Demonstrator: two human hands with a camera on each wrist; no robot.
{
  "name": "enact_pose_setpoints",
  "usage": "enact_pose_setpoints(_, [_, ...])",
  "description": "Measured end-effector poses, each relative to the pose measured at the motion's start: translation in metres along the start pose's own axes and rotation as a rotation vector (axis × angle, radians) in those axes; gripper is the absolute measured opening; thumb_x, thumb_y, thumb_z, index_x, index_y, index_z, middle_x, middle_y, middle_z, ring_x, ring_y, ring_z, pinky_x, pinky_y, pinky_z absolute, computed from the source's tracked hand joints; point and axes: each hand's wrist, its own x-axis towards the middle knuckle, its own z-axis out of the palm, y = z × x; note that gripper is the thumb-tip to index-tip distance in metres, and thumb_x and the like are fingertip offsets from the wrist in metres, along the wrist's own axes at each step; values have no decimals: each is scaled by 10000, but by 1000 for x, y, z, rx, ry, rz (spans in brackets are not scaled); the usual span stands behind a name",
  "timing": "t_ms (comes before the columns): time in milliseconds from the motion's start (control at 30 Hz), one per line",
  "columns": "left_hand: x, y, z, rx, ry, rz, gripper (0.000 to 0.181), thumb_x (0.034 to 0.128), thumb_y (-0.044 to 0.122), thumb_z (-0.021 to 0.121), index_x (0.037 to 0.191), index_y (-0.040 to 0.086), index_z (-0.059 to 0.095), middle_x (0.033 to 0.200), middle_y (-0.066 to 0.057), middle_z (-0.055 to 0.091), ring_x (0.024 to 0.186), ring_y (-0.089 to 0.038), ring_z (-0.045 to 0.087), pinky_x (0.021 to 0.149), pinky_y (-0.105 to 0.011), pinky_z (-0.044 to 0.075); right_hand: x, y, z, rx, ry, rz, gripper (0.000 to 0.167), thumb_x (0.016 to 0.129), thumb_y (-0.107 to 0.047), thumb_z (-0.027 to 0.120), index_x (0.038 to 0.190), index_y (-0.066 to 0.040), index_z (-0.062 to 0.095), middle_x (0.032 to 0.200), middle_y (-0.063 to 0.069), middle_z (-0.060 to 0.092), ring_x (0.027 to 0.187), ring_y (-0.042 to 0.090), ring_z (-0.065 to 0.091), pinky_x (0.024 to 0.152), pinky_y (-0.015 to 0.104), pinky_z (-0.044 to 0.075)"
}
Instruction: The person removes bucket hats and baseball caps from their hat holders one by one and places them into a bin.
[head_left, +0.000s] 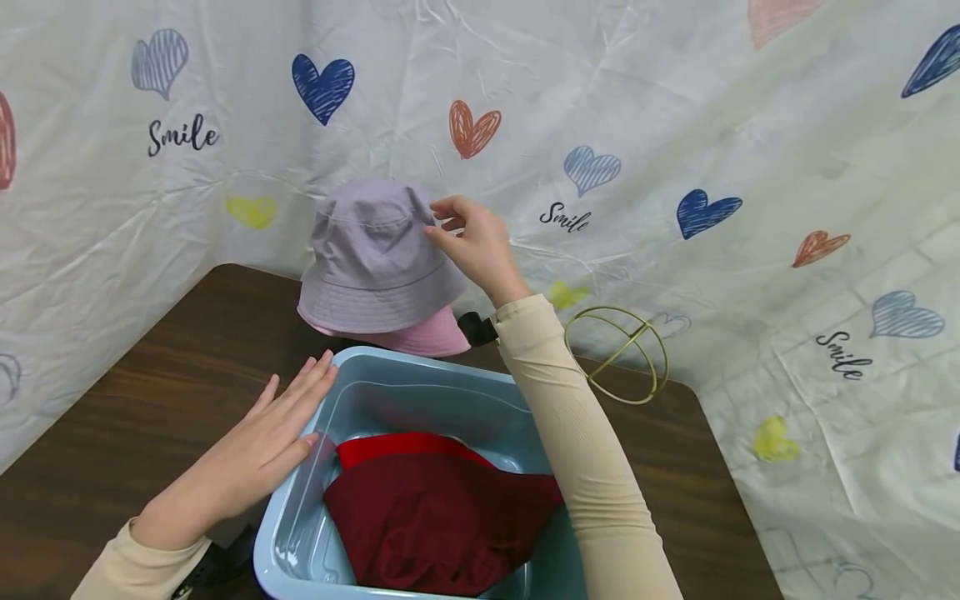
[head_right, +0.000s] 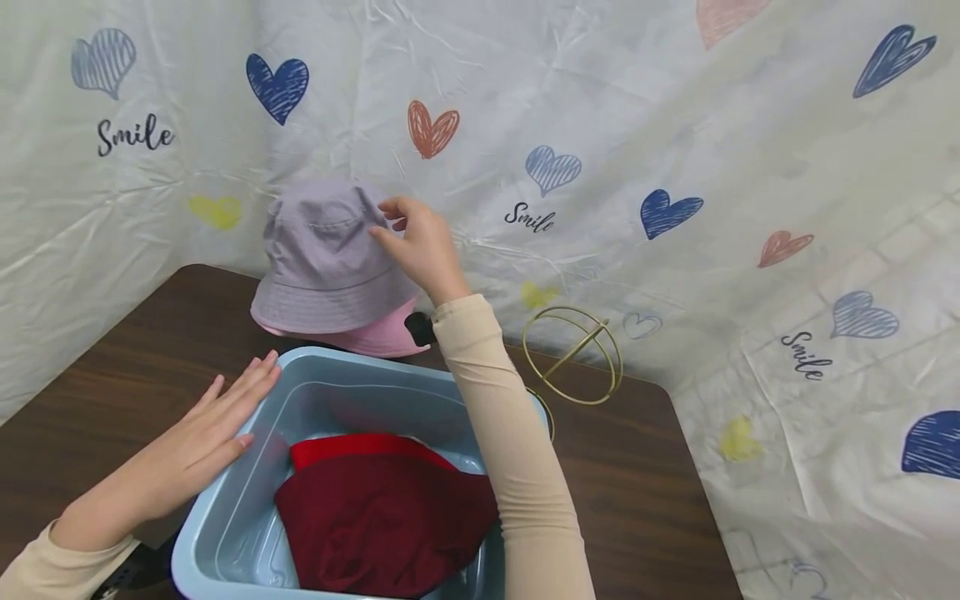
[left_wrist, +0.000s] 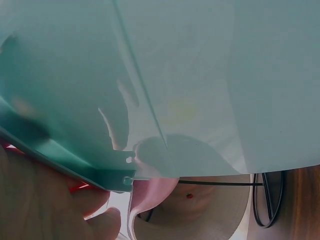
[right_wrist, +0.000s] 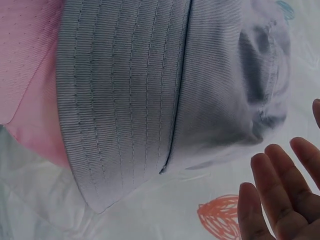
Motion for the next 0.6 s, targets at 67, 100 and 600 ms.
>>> enact_pose_setpoints(67, [0,0,0,-4,2,-2,714,900,140,540,1509,61,174,1571,-114,114,1430,-321,80,1114,-529,-14,3,-2,1,-18,12,-10,331,869,-152,684,1177,-45,625,1128,86,646,995,203,614,842,240,472])
enact_pose_setpoints(100, [0,0,0,-5,3,-2,716,898,139,543,1508,61,177,1571,-115,116,1429,-322,82,1113,-532,-13,4,-3,2,-27,17,-17,340,870,-155,684,1185,-45,620,1134,88,641,1003,208,608,845,244,467])
enact_pose_setpoints(600, [0,-1,1,-3,9,-1,705,898,130,542,1506,62,192,1568,-116,130,1432,-302,86,1114,-535,6,28,-7,15,-115,28,-20,437,866,-213,692,1258,-61,574,1233,95,552,1083,217,545,888,279,422])
